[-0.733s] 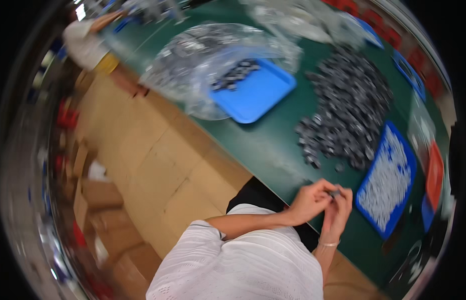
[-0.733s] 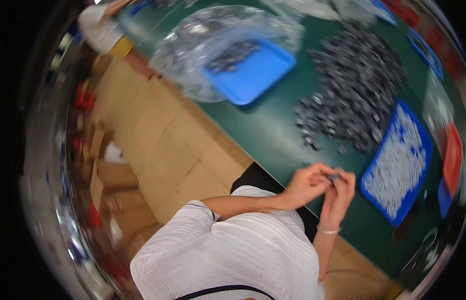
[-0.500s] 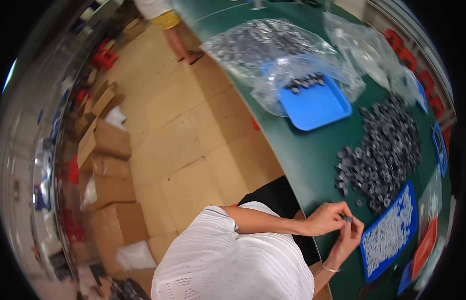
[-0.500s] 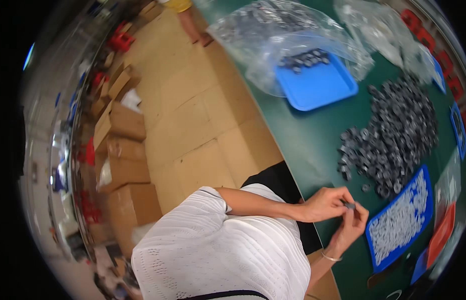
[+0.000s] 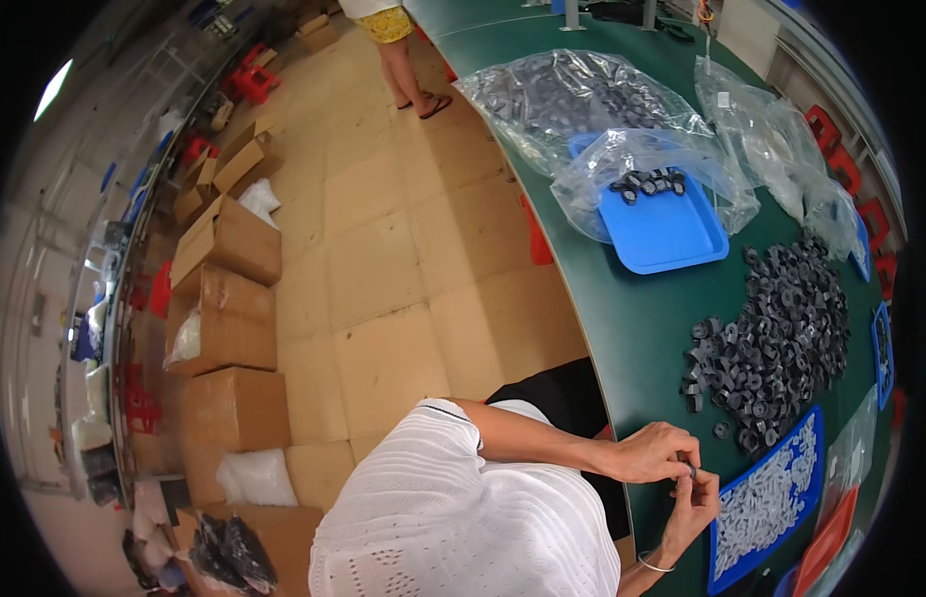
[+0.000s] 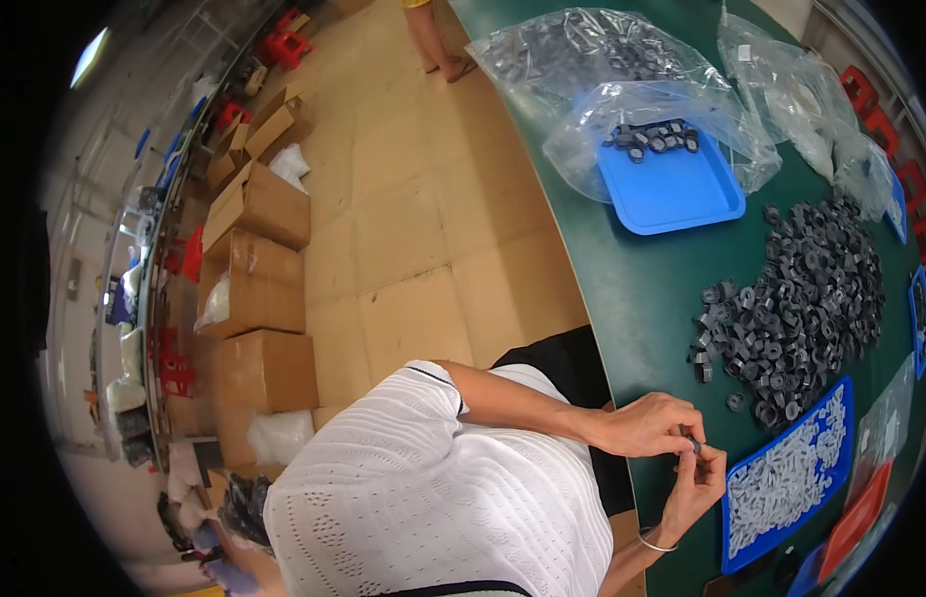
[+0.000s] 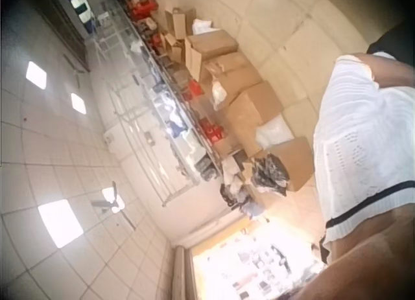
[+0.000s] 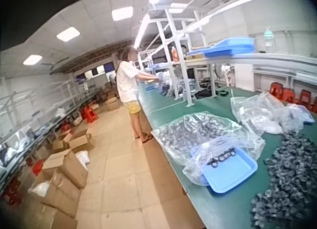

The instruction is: The person assembles small plastic components by picking up plastic clips and housings from trays on the table and fitting them together by hand.

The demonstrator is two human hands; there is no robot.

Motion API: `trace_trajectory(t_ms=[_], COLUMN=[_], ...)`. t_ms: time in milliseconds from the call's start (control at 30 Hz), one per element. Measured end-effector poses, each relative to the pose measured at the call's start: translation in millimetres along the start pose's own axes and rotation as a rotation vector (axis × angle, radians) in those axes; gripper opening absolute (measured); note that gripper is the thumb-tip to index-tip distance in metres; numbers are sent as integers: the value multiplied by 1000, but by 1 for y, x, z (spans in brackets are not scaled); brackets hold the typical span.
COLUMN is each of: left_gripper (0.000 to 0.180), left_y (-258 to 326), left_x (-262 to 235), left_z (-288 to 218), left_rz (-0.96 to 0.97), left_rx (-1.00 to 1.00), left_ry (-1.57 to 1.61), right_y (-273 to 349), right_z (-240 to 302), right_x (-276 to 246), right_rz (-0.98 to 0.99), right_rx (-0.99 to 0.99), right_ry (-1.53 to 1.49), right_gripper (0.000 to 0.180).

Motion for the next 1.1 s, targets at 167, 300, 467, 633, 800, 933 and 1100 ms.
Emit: trace_trajectory(t_ms=[167,300,467,633,800,933,1100], left_gripper=[16,15,16,18,21,24,22], left_y=[3,4,9,-2,-14,-25,-36], left_x=[-1,6,10,13,-4,-16,-2], left_z=[6,0,14,35,20,9,1], left_rz=[106,162,214,250,354,390,526], left_rx=[-113,-37,-198,-337,-548,-544,-571], left_ry=[41,-103,-8,382,354,425,336], right_y=[7,16,24,30,18,9,20], right_z=[-6,-8,-6,16,13,6,1], right_x=[3,3,8,8,2,-12,-14], right_rz=[-16,-92,-64,-218,-110,-56,-36], right_rx=[27,14,100,35,-42,-26,-41], right_ry=[12,124,21,4,71,-105,-191], right_gripper=[14,14,7,19,30,30,33])
Point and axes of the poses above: each hand's wrist, its own y-axis away from the middle knuckle, its own x-axis out of the palm, z = x × y, the point moved 4 cm from there along -y, towards the middle knuckle, and after that the axes turned 6 degrees about z, right-handed, at the moved point
